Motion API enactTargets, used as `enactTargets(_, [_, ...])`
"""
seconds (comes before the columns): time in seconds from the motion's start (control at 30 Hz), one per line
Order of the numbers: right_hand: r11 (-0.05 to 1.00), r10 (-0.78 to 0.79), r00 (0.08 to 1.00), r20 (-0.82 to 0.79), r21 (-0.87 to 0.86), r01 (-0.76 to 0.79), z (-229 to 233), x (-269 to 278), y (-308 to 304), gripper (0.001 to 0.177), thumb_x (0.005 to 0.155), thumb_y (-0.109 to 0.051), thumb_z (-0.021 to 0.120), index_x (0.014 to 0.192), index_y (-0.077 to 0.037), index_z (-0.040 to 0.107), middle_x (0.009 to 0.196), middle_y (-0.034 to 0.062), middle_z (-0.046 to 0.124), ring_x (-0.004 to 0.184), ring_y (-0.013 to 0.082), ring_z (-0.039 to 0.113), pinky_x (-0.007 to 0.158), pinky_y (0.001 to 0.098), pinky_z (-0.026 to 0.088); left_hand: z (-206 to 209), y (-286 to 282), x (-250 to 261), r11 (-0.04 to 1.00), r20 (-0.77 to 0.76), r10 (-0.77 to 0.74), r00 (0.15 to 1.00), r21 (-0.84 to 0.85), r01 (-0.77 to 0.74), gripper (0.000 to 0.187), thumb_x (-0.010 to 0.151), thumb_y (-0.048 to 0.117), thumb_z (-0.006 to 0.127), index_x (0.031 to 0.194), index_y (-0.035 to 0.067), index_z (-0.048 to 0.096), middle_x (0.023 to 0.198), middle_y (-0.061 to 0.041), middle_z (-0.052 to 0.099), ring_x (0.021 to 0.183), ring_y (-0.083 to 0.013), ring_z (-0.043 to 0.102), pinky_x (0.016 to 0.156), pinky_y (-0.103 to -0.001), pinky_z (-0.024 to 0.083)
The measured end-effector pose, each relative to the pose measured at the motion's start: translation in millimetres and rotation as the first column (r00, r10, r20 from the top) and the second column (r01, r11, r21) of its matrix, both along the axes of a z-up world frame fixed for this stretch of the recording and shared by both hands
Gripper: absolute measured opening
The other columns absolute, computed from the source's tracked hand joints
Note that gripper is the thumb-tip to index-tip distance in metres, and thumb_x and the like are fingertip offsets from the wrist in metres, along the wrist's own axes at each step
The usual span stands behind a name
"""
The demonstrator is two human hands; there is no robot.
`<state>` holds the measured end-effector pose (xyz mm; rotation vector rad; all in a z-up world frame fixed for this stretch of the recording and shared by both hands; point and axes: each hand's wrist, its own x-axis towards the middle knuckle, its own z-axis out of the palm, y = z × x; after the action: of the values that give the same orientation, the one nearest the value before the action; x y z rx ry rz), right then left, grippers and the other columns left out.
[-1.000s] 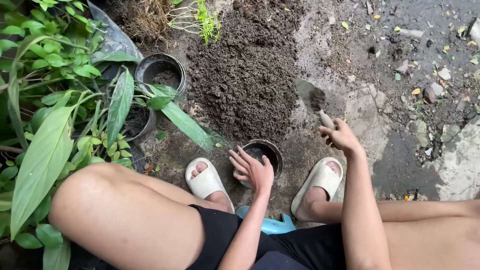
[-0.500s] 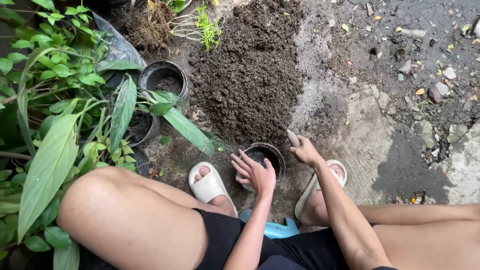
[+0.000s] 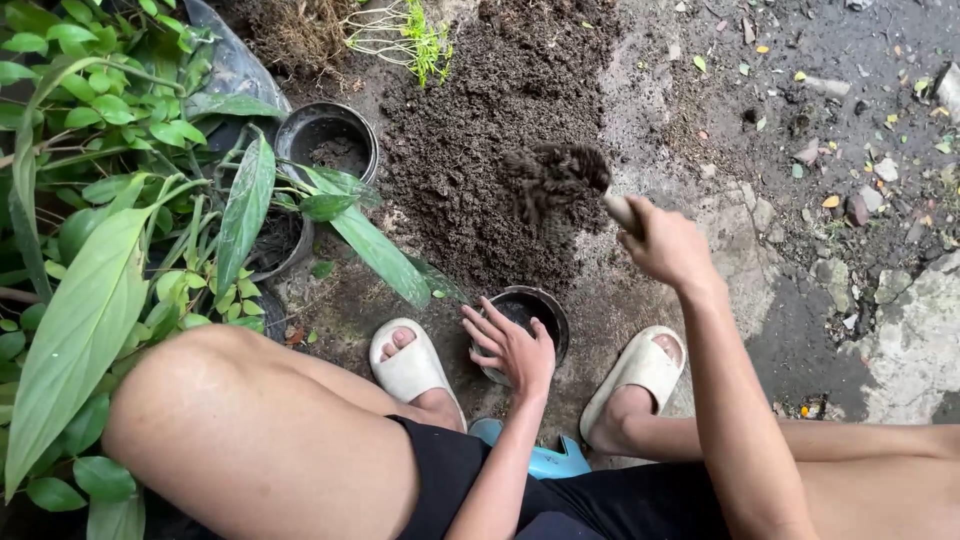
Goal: Filling small plastic pots with soil using a hand trowel
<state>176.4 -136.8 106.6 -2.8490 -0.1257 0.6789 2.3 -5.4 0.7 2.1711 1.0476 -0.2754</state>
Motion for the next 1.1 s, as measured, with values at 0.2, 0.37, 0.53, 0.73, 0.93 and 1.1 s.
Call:
enactTargets(0.2, [0.866, 0.37, 0.917, 0.147, -0.413, -0.283, -44, 1, 49, 0.026, 0.098, -0.017, 0.057, 0.122, -0.013, 0.065, 0.08, 0.0137, 0.072, 0.076, 0.0313, 0.076, 0.065, 0.0514, 0.062, -2, -2, 4, 1.0, 0.004, 0.018, 1.0, -0.012, -0.018, 0.093, 0.086, 0.03, 0.063, 0.161, 0.006, 0.013, 0.168, -0.025, 0.001, 0.154, -0.0387, -0.003, 0.113, -0.066, 0.005])
enactTargets(0.37, [0.808, 0.509, 0.841, 0.183, -0.437, -0.394, -107, 30, 51, 0.018, 0.097, -0.01, 0.053, 0.109, -0.002, 0.065, 0.073, 0.0139, 0.071, 0.068, 0.03, 0.074, 0.06, 0.0467, 0.061, -8, -2, 4, 1.0, 0.01, 0.014, 1.0, -0.006, -0.014, 0.094, 0.086, 0.029, 0.063, 0.161, 0.006, 0.012, 0.168, -0.025, -0.002, 0.155, -0.0385, -0.006, 0.113, -0.067, 0.004])
enactTargets(0.53, [0.705, 0.57, 0.82, 0.053, -0.544, -0.455, -18, 65, 46, 0.013, 0.097, -0.013, 0.061, 0.095, -0.01, 0.073, 0.066, 0.0079, 0.071, 0.066, 0.0244, 0.074, 0.064, 0.0434, 0.062, -6, -1, 2, 0.999, 0.024, 0.028, 0.999, -0.039, -0.027, 0.093, 0.088, 0.027, 0.063, 0.161, 0.005, 0.011, 0.168, -0.026, -0.006, 0.155, -0.0399, -0.01, 0.111, -0.069, 0.003])
enactTargets(0.73, [0.666, 0.597, 0.801, 0.04, -0.582, -0.467, -95, 30, 61, 0.023, 0.102, -0.015, 0.056, 0.092, -0.008, 0.075, 0.067, 0.0092, 0.07, 0.063, 0.0216, 0.072, 0.06, 0.0435, 0.061, -8, -1, 4, 0.999, 0.032, 0.01, 0.999, -0.034, -0.008, 0.095, 0.087, 0.028, 0.064, 0.161, 0.005, 0.01, 0.168, -0.027, -0.002, 0.155, -0.0407, -0.007, 0.112, -0.068, 0.003])
enactTargets(0.93, [0.731, 0.546, 0.837, -0.023, -0.475, -0.49, -70, 39, 42, 0.02, 0.101, -0.014, 0.057, 0.095, -0.006, 0.075, 0.073, 0.0099, 0.074, 0.072, 0.0236, 0.076, 0.063, 0.0426, 0.062, -5, -2, 1, 0.998, 0.049, 0.012, 0.999, -0.061, -0.009, 0.094, 0.088, 0.026, 0.064, 0.161, 0.004, 0.01, 0.167, -0.028, -0.004, 0.154, -0.0416, -0.008, 0.111, -0.069, 0.003])
enactTargets(1.1, [0.729, 0.531, 0.842, 0.089, -0.554, -0.402, 16, 45, 56, 0.016, 0.093, -0.008, 0.063, 0.084, -0.01, 0.076, 0.063, 0.0067, 0.071, 0.065, 0.0219, 0.074, 0.061, 0.0424, 0.061, 0, -1, 2, 0.999, 0.026, 0.01, 1.0, -0.032, -0.009, 0.095, 0.087, 0.028, 0.065, 0.161, 0.003, 0.01, 0.167, -0.028, -0.001, 0.154, -0.0417, -0.006, 0.112, -0.069, 0.003])
